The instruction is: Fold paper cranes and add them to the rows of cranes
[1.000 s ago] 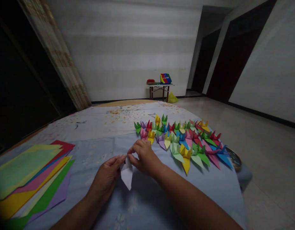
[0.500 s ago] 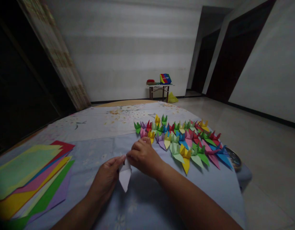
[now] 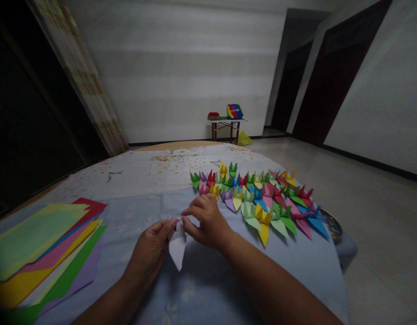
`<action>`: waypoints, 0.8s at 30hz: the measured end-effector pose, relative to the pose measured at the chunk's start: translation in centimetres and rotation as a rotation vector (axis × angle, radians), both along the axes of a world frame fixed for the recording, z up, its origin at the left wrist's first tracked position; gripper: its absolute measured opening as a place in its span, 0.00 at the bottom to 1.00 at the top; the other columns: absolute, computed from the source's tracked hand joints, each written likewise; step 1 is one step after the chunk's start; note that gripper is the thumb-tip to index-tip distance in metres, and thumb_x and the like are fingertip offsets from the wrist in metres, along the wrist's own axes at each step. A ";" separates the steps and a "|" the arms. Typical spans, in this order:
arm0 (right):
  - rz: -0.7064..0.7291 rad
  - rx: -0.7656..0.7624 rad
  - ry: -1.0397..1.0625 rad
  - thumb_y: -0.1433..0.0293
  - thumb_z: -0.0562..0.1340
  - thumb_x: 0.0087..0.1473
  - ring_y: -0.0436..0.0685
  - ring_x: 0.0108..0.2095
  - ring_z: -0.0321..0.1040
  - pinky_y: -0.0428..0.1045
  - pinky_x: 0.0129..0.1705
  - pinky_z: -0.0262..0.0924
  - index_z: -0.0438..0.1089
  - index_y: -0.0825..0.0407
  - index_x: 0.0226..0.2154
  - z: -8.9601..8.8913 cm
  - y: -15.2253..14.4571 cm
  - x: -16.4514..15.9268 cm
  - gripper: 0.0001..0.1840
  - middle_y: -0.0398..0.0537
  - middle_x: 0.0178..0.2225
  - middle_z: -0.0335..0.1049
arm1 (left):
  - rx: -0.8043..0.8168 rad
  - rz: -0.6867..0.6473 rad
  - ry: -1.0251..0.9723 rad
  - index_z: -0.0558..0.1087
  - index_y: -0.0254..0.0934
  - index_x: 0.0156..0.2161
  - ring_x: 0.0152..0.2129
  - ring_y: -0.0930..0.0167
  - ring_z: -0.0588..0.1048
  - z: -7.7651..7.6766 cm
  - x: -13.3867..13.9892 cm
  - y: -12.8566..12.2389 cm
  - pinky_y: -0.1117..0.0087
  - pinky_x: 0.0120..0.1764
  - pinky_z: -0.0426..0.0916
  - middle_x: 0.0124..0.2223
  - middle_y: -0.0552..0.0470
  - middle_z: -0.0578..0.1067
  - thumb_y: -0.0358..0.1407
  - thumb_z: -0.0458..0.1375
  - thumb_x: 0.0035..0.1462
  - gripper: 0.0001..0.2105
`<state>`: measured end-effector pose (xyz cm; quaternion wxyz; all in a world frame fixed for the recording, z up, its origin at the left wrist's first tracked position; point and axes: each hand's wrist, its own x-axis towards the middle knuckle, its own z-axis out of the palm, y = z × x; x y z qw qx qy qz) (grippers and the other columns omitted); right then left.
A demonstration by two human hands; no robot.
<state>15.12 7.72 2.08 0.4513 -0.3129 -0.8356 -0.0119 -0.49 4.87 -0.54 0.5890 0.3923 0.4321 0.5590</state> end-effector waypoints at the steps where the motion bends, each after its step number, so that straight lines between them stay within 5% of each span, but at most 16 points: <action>1: 0.011 -0.045 0.029 0.70 0.60 0.51 0.53 0.33 0.61 0.53 0.42 0.50 0.70 0.53 0.31 0.0 0.0 0.0 0.05 0.46 0.29 0.64 | 0.001 0.004 0.007 0.75 0.33 0.30 0.21 0.74 0.67 0.0 0.0 0.0 0.76 0.26 0.61 0.23 0.54 0.72 0.41 0.63 0.45 0.12; 10: 0.061 -0.160 0.040 0.70 0.61 0.49 0.52 0.33 0.62 0.51 0.41 0.50 0.69 0.52 0.28 -0.2 0.1 -0.1 0.02 0.44 0.28 0.64 | 0.000 -0.009 0.066 0.76 0.33 0.33 0.22 0.73 0.69 0.2 0.0 -0.2 0.75 0.26 0.63 0.25 0.53 0.74 0.42 0.63 0.45 0.14; 20: -0.016 -0.056 -0.042 0.72 0.60 0.49 0.53 0.33 0.60 0.53 0.42 0.48 0.69 0.53 0.26 -1.3 0.6 -0.3 0.03 0.46 0.27 0.64 | 0.006 0.070 0.047 0.72 0.34 0.26 0.17 0.77 0.67 -0.2 -0.4 0.2 0.77 0.23 0.60 0.21 0.58 0.71 0.41 0.64 0.43 0.11; 24: -0.012 -0.158 0.035 0.71 0.59 0.50 0.53 0.33 0.61 0.52 0.41 0.51 0.69 0.53 0.27 -1.1 0.6 -0.1 0.04 0.46 0.27 0.64 | 0.003 0.076 0.048 0.72 0.34 0.26 0.16 0.76 0.66 -0.1 -0.5 0.2 0.77 0.22 0.60 0.20 0.58 0.70 0.42 0.64 0.43 0.12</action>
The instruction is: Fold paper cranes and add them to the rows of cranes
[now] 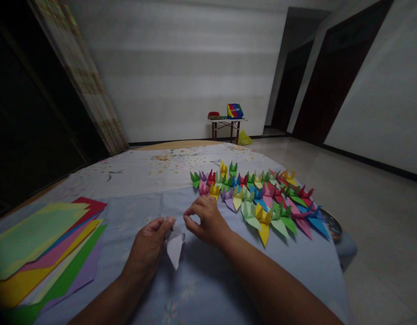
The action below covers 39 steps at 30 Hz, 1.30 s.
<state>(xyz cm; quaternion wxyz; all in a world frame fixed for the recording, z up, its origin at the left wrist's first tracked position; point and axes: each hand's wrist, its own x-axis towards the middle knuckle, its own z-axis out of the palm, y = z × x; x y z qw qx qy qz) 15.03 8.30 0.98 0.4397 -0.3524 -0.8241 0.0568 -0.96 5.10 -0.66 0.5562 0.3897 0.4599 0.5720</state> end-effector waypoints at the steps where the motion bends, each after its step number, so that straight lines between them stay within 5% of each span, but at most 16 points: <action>1: 0.012 -0.046 0.034 0.70 0.59 0.51 0.53 0.33 0.62 0.51 0.40 0.52 0.69 0.53 0.27 0.2 -0.1 0.0 0.04 0.46 0.27 0.64 | 0.003 -0.003 0.007 0.72 0.34 0.26 0.17 0.76 0.67 0.0 0.0 0.0 0.77 0.23 0.60 0.21 0.58 0.70 0.42 0.64 0.43 0.12; 10: 0.154 -0.419 0.116 0.66 0.62 0.48 0.47 0.25 0.61 0.44 0.29 0.57 0.69 0.54 0.23 0.3 -0.4 -0.6 0.09 0.41 0.23 0.63 | 0.080 -0.075 0.020 0.76 0.33 0.34 0.25 0.71 0.71 1.1 0.3 -0.4 0.74 0.30 0.65 0.27 0.52 0.75 0.44 0.59 0.49 0.14; 19: 0.099 -0.462 0.225 0.65 0.62 0.48 0.47 0.24 0.61 0.44 0.28 0.57 0.68 0.55 0.21 -0.5 0.2 -0.6 0.11 0.42 0.22 0.64 | 0.039 -0.043 0.015 0.75 0.34 0.42 0.32 0.68 0.74 0.0 0.1 0.4 0.71 0.36 0.66 0.38 0.46 0.78 0.41 0.64 0.44 0.19; 39: 0.089 -0.524 0.344 0.67 0.61 0.48 0.51 0.29 0.65 0.47 0.34 0.59 0.72 0.54 0.26 0.0 0.6 -0.2 0.08 0.44 0.26 0.70 | -0.003 -0.112 0.114 0.76 0.33 0.33 0.25 0.71 0.72 0.3 0.1 -0.2 0.73 0.32 0.64 0.28 0.51 0.77 0.39 0.63 0.44 0.12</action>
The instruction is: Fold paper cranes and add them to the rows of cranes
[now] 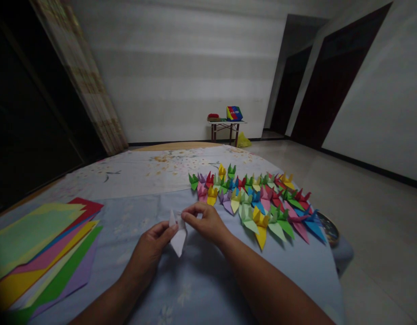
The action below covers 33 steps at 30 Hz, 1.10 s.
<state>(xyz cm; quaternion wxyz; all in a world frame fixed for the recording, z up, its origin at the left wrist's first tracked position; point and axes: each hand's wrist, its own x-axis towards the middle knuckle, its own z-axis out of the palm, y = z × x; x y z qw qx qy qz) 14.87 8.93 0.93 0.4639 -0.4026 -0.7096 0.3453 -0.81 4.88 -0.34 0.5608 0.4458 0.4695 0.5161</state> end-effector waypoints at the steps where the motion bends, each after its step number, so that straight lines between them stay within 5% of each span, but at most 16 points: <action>1: -0.008 -0.002 0.006 0.67 0.61 0.48 0.51 0.29 0.65 0.47 0.34 0.59 0.72 0.54 0.26 0.0 0.0 0.0 0.07 0.45 0.26 0.70 | 0.001 -0.001 0.004 0.76 0.34 0.33 0.25 0.71 0.71 0.1 0.1 -0.1 0.73 0.31 0.63 0.28 0.51 0.77 0.39 0.63 0.44 0.12; 15: 0.021 0.216 -0.123 0.73 0.60 0.49 0.50 0.29 0.62 0.46 0.35 0.57 0.70 0.54 0.27 0.2 -0.1 0.1 0.03 0.43 0.25 0.64 | 0.031 -0.105 -0.055 0.71 0.35 0.33 0.24 0.74 0.70 0.1 0.3 -0.1 0.75 0.30 0.63 0.26 0.56 0.73 0.39 0.60 0.49 0.09; 33: 0.035 0.353 -0.431 0.73 0.56 0.55 0.55 0.38 0.59 0.51 0.41 0.52 0.65 0.54 0.31 1.4 -0.8 0.4 0.03 0.49 0.33 0.63 | -0.083 -0.168 -0.179 0.69 0.34 0.38 0.19 0.75 0.71 0.0 0.2 0.0 0.75 0.26 0.64 0.25 0.54 0.74 0.39 0.65 0.44 0.16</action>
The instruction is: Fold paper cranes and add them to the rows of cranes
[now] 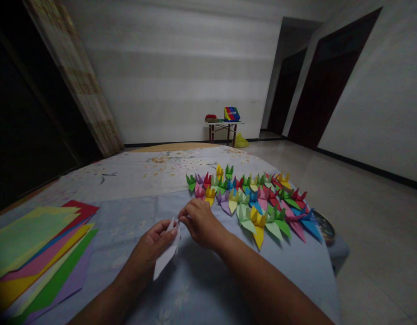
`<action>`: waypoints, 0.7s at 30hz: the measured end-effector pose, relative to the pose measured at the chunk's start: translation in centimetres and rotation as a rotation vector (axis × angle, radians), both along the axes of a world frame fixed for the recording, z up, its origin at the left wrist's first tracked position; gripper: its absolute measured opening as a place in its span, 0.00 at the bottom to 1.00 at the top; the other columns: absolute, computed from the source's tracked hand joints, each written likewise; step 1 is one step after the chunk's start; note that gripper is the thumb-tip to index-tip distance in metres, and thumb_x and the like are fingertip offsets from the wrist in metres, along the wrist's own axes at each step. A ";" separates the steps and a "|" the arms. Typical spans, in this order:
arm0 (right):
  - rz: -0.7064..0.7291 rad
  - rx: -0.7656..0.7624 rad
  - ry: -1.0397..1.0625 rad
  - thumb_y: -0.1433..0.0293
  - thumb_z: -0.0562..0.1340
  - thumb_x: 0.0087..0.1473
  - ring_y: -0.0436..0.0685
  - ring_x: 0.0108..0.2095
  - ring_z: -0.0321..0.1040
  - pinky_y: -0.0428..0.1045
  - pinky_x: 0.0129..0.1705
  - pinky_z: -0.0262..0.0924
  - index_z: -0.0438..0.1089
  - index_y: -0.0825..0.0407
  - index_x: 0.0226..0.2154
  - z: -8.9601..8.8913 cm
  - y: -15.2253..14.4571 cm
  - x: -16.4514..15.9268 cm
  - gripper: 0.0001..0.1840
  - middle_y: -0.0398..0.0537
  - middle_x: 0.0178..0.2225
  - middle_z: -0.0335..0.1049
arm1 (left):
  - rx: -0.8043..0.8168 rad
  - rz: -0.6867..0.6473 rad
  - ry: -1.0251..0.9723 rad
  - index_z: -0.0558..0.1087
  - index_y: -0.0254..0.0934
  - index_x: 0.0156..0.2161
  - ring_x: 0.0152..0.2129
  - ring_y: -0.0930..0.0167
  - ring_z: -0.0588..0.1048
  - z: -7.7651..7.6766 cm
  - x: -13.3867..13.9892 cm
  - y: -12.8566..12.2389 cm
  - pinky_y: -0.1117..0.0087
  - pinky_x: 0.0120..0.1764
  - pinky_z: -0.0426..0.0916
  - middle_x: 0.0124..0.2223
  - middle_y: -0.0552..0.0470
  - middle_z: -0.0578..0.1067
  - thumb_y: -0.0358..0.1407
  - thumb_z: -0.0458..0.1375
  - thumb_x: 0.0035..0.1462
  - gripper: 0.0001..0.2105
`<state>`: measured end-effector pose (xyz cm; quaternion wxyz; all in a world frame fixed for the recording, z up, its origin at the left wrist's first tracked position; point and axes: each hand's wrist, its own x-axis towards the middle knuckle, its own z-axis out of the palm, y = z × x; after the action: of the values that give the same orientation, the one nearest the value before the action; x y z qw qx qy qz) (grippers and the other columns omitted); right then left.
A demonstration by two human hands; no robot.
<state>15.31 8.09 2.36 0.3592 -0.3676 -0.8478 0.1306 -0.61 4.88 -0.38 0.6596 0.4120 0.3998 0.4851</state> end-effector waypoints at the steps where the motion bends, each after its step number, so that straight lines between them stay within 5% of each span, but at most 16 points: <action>1: -0.008 0.009 -0.015 0.73 0.56 0.55 0.55 0.38 0.58 0.51 0.41 0.51 0.65 0.54 0.31 0.0 0.0 0.0 0.03 0.49 0.33 0.63 | -0.019 -0.022 0.000 0.69 0.34 0.37 0.18 0.75 0.71 0.1 0.0 0.0 0.75 0.25 0.64 0.24 0.54 0.74 0.39 0.65 0.43 0.17; 7: 0.005 -0.014 0.085 0.73 0.56 0.55 0.54 0.38 0.60 0.51 0.43 0.53 0.67 0.53 0.33 -0.1 0.2 0.2 0.05 0.48 0.33 0.64 | -0.087 -0.017 -0.018 0.70 0.34 0.34 0.13 0.77 0.67 0.6 0.0 -0.1 0.77 0.19 0.60 0.20 0.57 0.71 0.41 0.65 0.42 0.15; 21: 0.056 -0.492 0.286 0.73 0.60 0.46 0.47 0.27 0.59 0.44 0.31 0.56 0.69 0.56 0.25 0.2 0.1 -0.1 0.03 0.41 0.24 0.62 | -0.079 0.005 0.031 0.70 0.34 0.31 0.11 0.79 0.65 1.1 0.3 -0.4 0.78 0.17 0.57 0.17 0.59 0.69 0.44 0.65 0.40 0.16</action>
<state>15.21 8.20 2.59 0.3712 -0.3978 -0.7414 0.3928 -0.26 4.47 0.71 0.6678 0.3922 0.4297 0.4643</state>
